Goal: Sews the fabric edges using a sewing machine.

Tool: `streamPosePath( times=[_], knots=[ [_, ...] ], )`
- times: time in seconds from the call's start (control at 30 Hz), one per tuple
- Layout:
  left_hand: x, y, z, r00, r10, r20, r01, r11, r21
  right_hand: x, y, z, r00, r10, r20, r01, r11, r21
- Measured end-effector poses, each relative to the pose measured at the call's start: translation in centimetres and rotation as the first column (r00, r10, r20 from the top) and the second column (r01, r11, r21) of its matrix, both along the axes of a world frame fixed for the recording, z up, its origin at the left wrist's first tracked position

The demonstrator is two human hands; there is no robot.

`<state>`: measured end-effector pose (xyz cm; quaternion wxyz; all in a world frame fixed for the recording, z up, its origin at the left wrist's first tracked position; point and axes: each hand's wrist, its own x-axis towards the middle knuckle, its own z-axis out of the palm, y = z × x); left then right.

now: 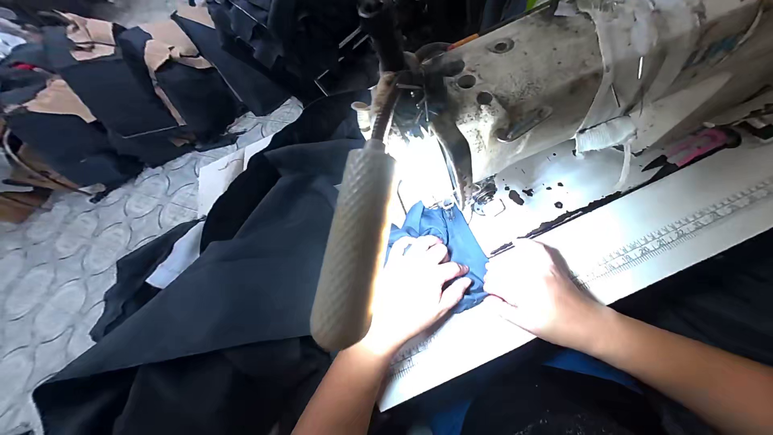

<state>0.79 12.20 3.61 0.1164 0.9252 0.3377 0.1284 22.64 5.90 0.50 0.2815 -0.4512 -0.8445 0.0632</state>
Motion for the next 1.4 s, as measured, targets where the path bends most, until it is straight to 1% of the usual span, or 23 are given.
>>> streamPosePath(
  times=[0.07,0.17,0.3,0.43,0.5,0.57,0.63,0.7,0.73,0.8,0.83,0.87,0.93,1.0,1.03,1.07,1.1,1.13,1.17,1.23,1.3,1.33,1.4],
  knots=[
    [0.0,0.7,-0.4,0.999,0.041,0.019,-0.041,0.999,0.023,0.0,1.1,0.7,0.999,0.039,0.027,-0.037,0.996,-0.08],
    [0.0,1.7,-0.7,0.994,0.09,0.056,-0.093,0.994,0.059,0.0,3.0,1.4,0.994,0.1,0.049,-0.093,0.988,-0.126],
    [0.0,2.6,-1.0,0.984,0.144,0.104,-0.153,0.984,0.087,-0.1,5.4,3.0,0.981,0.158,0.109,-0.12,0.949,-0.291],
    [0.4,3.0,-1.2,0.965,0.246,0.094,-0.257,0.957,0.136,-0.3,7.5,3.1,0.972,0.183,0.145,-0.129,0.938,-0.321],
    [0.6,3.1,-1.1,0.951,0.3,0.07,-0.308,0.937,0.167,-0.2,8.3,2.1,0.978,0.178,0.111,-0.145,0.955,-0.258],
    [0.6,2.9,-1.1,0.956,0.279,0.088,-0.29,0.941,0.175,0.0,8.5,1.0,0.984,0.17,0.053,-0.156,0.968,-0.196],
    [0.4,2.2,-0.9,0.985,0.129,0.115,-0.147,0.975,0.165,0.3,8.5,-0.1,0.984,0.176,0.013,-0.172,0.971,-0.168],
    [0.1,1.5,-0.7,0.998,0.025,0.064,-0.035,0.985,0.167,0.5,8.5,-0.5,0.984,0.18,-0.015,-0.18,0.972,-0.15],
    [-0.2,1.4,-0.7,0.999,0.04,0.019,-0.042,0.986,0.159,0.7,8.5,-0.6,0.984,0.179,-0.02,-0.18,0.972,-0.154],
    [-1.7,2.2,-1.2,0.992,0.124,-0.028,-0.119,0.985,0.126,0.8,8.6,-0.6,0.986,0.163,-0.035,-0.167,0.971,-0.171],
    [-2.5,2.5,-1.3,0.99,0.139,-0.006,-0.137,0.982,0.129,0.7,8.5,-0.4,0.987,0.154,-0.048,-0.161,0.969,-0.19],
    [-2.7,2.3,-0.9,0.99,0.125,0.06,-0.132,0.98,0.149,0.4,8.4,-0.1,0.985,0.153,-0.082,-0.167,0.966,-0.197],
    [-1.1,0.7,0.9,0.972,-0.022,0.234,-0.044,0.961,0.274,-0.3,7.9,0.2,0.959,0.192,-0.206,-0.215,0.972,-0.094],
    [0.6,-0.3,1.0,0.939,-0.169,0.301,0.055,0.934,0.352,-0.6,6.9,0.2,0.915,0.293,-0.278,-0.277,0.956,0.096],
    [1.0,-0.4,0.6,0.927,-0.194,0.321,0.072,0.933,0.354,-0.7,6.4,0.1,0.905,0.331,-0.268,-0.278,0.935,0.22],
    [1.2,-0.4,0.1,0.921,-0.189,0.341,0.071,0.941,0.332,-0.9,5.8,-0.1,0.903,0.345,-0.257,-0.267,0.918,0.295],
    [1.2,-0.3,-0.2,0.929,-0.155,0.336,0.053,0.955,0.293,-1.0,5.2,-0.2,0.91,0.329,-0.254,-0.239,0.914,0.326],
    [1.3,-0.3,-0.3,0.948,-0.112,0.297,0.029,0.963,0.269,-1.1,4.5,-0.2,0.914,0.292,-0.283,-0.203,0.931,0.305],
    [1.6,-0.2,-0.5,0.963,-0.081,0.257,0.008,0.962,0.272,-1.1,3.8,0.0,0.916,0.234,-0.325,-0.154,0.955,0.252],
    [2.6,-0.3,-1.2,0.986,-0.026,0.167,-0.033,0.94,0.34,-1.0,2.7,0.2,0.913,0.105,-0.395,-0.067,0.992,0.109],
    [2.8,-0.5,-1.7,0.999,-0.004,0.05,-0.015,0.926,0.378,-0.6,1.6,-0.3,0.949,0.055,-0.311,-0.058,0.998,0.002],
    [2.5,-0.7,-1.5,1.0,-0.009,-0.011,0.012,0.937,0.349,-0.4,1.1,-0.5,0.971,0.053,-0.231,-0.064,0.997,-0.04],
    [1.9,-1.2,-0.5,0.994,-0.016,-0.113,0.045,0.964,0.261,-0.2,0.3,-1.2,0.992,0.04,-0.123,-0.043,0.999,-0.024]
  ],
)
